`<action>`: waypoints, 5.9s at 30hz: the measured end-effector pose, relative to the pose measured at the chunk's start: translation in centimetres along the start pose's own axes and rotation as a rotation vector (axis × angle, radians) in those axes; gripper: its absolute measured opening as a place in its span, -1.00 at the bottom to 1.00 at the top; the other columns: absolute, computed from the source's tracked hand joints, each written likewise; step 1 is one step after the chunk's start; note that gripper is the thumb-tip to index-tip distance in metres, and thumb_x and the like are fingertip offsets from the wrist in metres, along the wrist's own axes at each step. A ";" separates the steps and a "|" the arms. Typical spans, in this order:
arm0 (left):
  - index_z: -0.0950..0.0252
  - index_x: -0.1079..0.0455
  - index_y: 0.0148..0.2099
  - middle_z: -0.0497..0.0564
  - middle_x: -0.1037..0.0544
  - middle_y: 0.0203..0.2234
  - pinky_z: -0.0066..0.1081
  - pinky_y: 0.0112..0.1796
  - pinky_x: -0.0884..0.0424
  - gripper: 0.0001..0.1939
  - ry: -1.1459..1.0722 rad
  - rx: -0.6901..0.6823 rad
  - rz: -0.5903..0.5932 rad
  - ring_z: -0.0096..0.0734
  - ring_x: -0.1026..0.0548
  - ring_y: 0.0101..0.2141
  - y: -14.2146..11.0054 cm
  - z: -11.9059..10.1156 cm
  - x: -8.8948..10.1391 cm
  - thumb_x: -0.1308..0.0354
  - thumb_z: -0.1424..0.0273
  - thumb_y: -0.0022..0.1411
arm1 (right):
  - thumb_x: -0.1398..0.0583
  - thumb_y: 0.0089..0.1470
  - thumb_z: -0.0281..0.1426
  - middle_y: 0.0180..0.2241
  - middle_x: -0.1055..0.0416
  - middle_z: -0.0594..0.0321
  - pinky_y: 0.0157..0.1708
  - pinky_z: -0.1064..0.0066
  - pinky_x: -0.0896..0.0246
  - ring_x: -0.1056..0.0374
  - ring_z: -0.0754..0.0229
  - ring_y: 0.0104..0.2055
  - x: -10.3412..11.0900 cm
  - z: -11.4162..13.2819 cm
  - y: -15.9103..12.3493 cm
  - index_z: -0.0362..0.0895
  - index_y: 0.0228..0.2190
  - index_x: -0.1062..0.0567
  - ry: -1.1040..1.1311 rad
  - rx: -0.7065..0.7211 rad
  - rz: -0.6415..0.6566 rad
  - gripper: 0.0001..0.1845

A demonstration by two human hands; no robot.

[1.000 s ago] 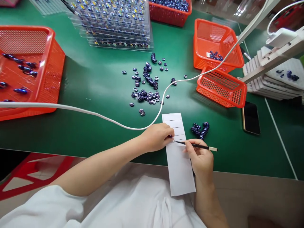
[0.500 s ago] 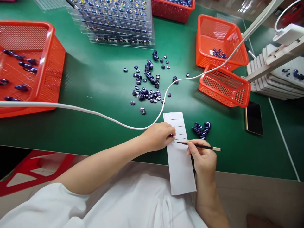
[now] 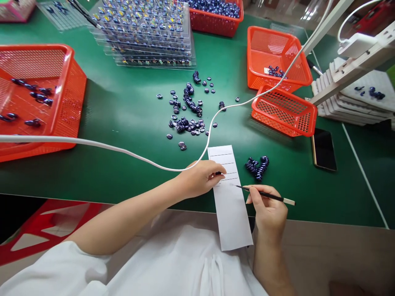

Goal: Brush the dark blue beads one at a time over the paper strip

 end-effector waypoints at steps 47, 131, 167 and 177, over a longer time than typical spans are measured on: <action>0.35 -0.50 0.10 -0.03 -0.57 -0.41 -0.49 -0.34 -0.39 -0.66 -0.414 0.260 0.196 -0.47 -0.46 -0.41 1.6 -2.2 -0.9 -0.15 0.37 0.32 | -0.37 0.07 -0.35 -0.37 -0.60 0.20 -0.55 0.43 -0.31 -0.35 0.34 -0.60 -0.2 -1.0 0.9 -0.15 -0.38 -0.55 0.453 0.077 -0.229 -0.86; 0.30 -0.51 -0.12 -0.04 -0.61 -0.39 -0.48 -0.31 -0.45 -0.80 -0.132 -0.011 0.001 -0.45 -0.56 -0.39 1.5 -0.4 -4.0 -0.36 0.44 0.18 | -0.33 0.13 -0.32 -0.36 -0.58 0.22 -0.54 0.43 -0.42 -0.43 0.31 -0.56 -0.8 -0.6 -0.1 -0.12 -0.32 -0.60 0.055 0.169 -0.114 -0.88; 0.33 -0.52 -0.14 -0.07 -0.60 -0.43 -0.52 -0.39 -0.39 -0.79 -0.101 -0.010 -0.016 -0.50 -0.51 -0.47 1.6 -0.6 -4.0 -0.37 0.49 0.14 | -0.32 0.14 -0.38 -0.36 -0.58 0.27 -0.52 0.48 -0.42 -0.43 0.35 -0.55 -0.8 -0.4 -0.2 -0.09 -0.30 -0.60 0.063 0.174 -0.087 -0.94; 0.34 -0.53 -0.15 -0.06 -0.61 -0.43 -0.52 -0.39 -0.40 -0.79 -0.114 -0.008 -0.022 -0.50 -0.52 -0.47 1.6 -0.5 -4.1 -0.39 0.49 0.14 | -0.32 0.14 -0.36 -0.34 -0.59 0.26 -0.52 0.47 -0.42 -0.45 0.33 -0.54 -0.7 -0.9 -0.4 -0.10 -0.28 -0.60 -0.021 0.203 -0.092 -0.91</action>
Point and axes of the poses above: each hand's wrist, its own y-axis towards the middle knuckle, its own x-axis out of the back of the hand, z = x × y, the point moved 2 cm from there along y, towards the middle knuckle
